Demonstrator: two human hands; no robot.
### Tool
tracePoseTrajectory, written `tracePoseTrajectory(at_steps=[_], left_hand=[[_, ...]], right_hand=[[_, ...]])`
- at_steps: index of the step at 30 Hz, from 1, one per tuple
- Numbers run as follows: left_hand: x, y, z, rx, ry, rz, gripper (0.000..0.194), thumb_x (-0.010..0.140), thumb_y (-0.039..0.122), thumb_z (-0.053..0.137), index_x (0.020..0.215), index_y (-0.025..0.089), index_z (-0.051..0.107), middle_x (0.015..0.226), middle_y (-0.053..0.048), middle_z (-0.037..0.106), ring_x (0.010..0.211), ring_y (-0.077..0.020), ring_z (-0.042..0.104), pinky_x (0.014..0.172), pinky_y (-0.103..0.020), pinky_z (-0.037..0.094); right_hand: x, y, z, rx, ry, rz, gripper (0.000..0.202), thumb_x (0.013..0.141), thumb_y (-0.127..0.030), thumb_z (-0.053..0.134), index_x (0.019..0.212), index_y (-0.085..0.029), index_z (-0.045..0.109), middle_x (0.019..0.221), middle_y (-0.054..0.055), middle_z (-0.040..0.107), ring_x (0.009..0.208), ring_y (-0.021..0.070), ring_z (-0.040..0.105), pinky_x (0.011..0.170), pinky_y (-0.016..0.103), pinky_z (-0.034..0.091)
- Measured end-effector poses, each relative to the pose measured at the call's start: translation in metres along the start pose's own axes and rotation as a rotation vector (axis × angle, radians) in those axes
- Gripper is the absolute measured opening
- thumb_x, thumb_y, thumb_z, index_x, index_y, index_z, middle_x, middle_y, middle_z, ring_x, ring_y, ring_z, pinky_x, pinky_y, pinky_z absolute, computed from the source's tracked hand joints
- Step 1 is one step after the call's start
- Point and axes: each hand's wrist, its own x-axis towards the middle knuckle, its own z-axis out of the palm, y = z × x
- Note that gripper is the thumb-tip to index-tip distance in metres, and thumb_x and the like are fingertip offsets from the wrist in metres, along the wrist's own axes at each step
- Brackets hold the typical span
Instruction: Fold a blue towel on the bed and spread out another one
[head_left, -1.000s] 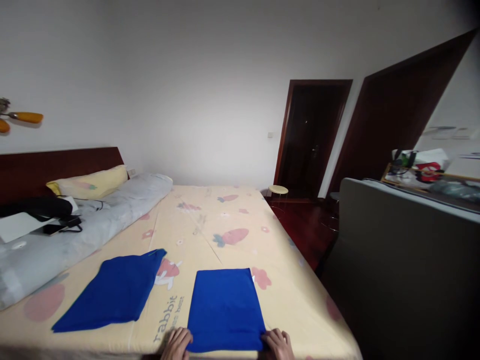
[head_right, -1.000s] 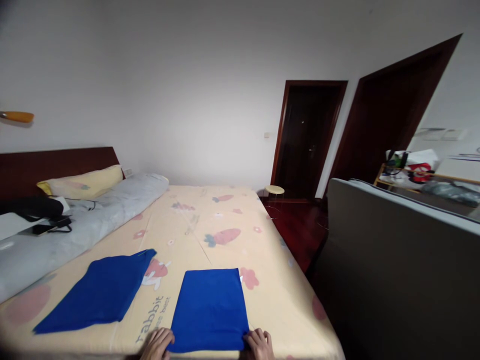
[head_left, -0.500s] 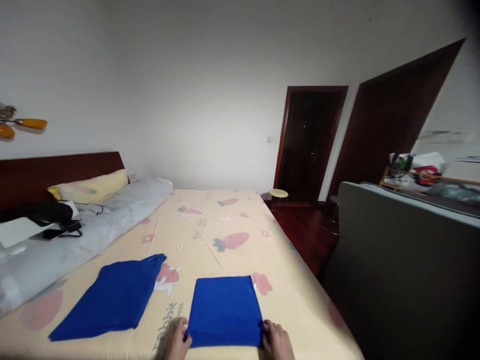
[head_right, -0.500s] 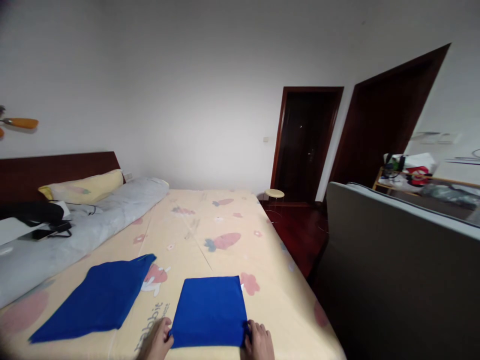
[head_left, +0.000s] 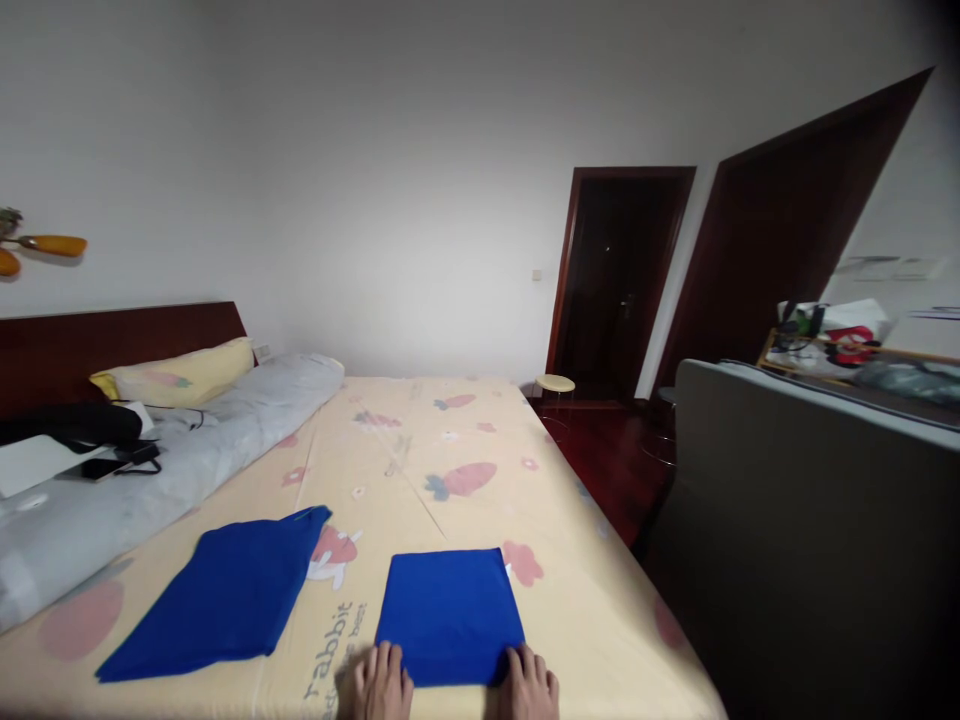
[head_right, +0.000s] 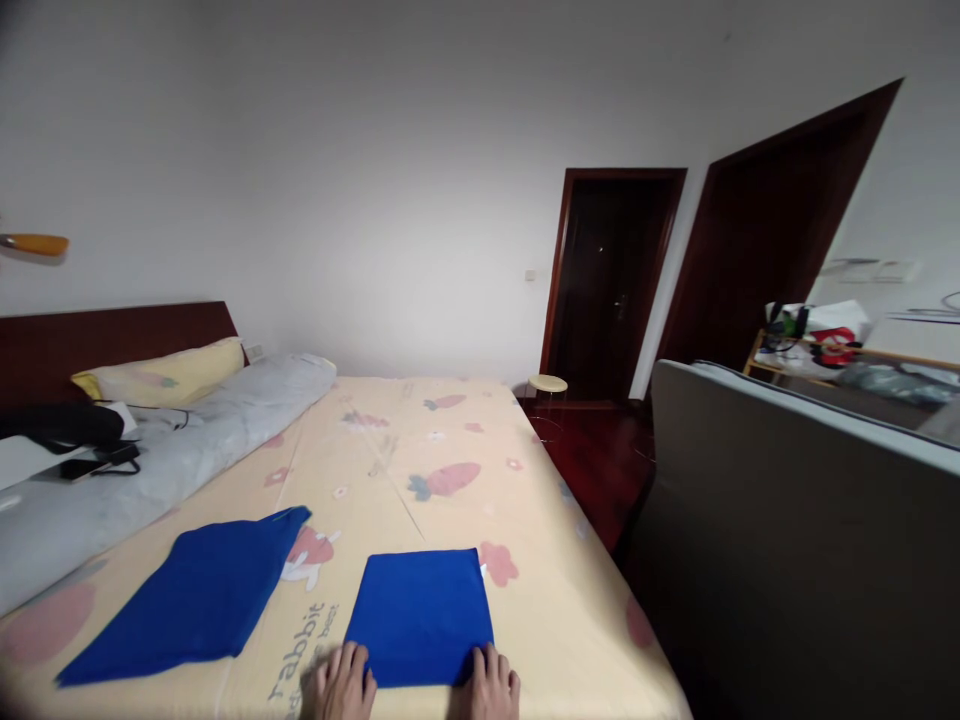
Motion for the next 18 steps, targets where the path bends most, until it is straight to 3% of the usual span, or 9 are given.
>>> tracePoseTrajectory(at_steps=[5,7,9,13,18], left_hand=[[-0.001,0.038,0.007,-0.154,-0.210,0.213,0.048,0.082,0.012,0.042,0.121,0.032,0.060,0.132,0.001,0.062,0.127,-0.0195,0.051,0.107,-0.034,0.039],[0.000,0.050,0.011,-0.164,-0.273,0.209,0.051,0.082,0.013,0.042,0.128,0.031,0.055,0.140,-0.001,0.056,0.132,-0.0212,0.047,0.111,-0.037,0.038],[0.000,0.051,0.015,-0.165,-0.274,0.178,0.052,0.082,0.015,0.042,0.131,0.030,0.053,0.143,-0.002,0.053,0.134,-0.0231,0.045,0.112,-0.040,0.038],[0.001,0.013,0.014,-0.159,-0.172,0.217,0.045,0.082,0.024,0.047,0.126,0.030,0.058,0.135,-0.003,0.061,0.125,-0.0241,0.054,0.105,-0.039,0.046],[-0.003,-0.055,0.011,-0.112,0.003,0.314,0.042,0.084,0.032,0.048,0.124,0.029,0.059,0.126,-0.001,0.067,0.114,-0.0209,0.062,0.093,-0.033,0.053]], right_hand=[[0.001,-0.052,0.009,0.193,-0.111,-0.205,0.039,0.077,-0.010,0.048,0.104,-0.034,0.063,0.106,0.002,0.069,0.095,0.0238,0.060,0.082,0.038,0.041],[-0.001,-0.068,0.016,0.228,-0.130,-0.226,0.037,0.078,-0.012,0.049,0.104,-0.034,0.063,0.104,0.001,0.070,0.092,0.0233,0.060,0.082,0.038,0.041],[-0.003,-0.069,0.022,0.206,-0.125,-0.190,0.037,0.076,-0.012,0.050,0.104,-0.033,0.063,0.104,0.001,0.070,0.093,0.0245,0.061,0.082,0.039,0.041],[-0.004,-0.020,0.020,0.120,-0.162,-0.156,0.051,0.070,-0.008,0.050,0.113,-0.034,0.061,0.113,0.003,0.069,0.101,0.0269,0.060,0.087,0.042,0.041],[0.002,0.054,-0.016,0.137,-0.329,-0.173,0.049,0.079,-0.017,0.047,0.124,-0.034,0.055,0.125,0.002,0.065,0.108,0.0236,0.059,0.089,0.038,0.042]])
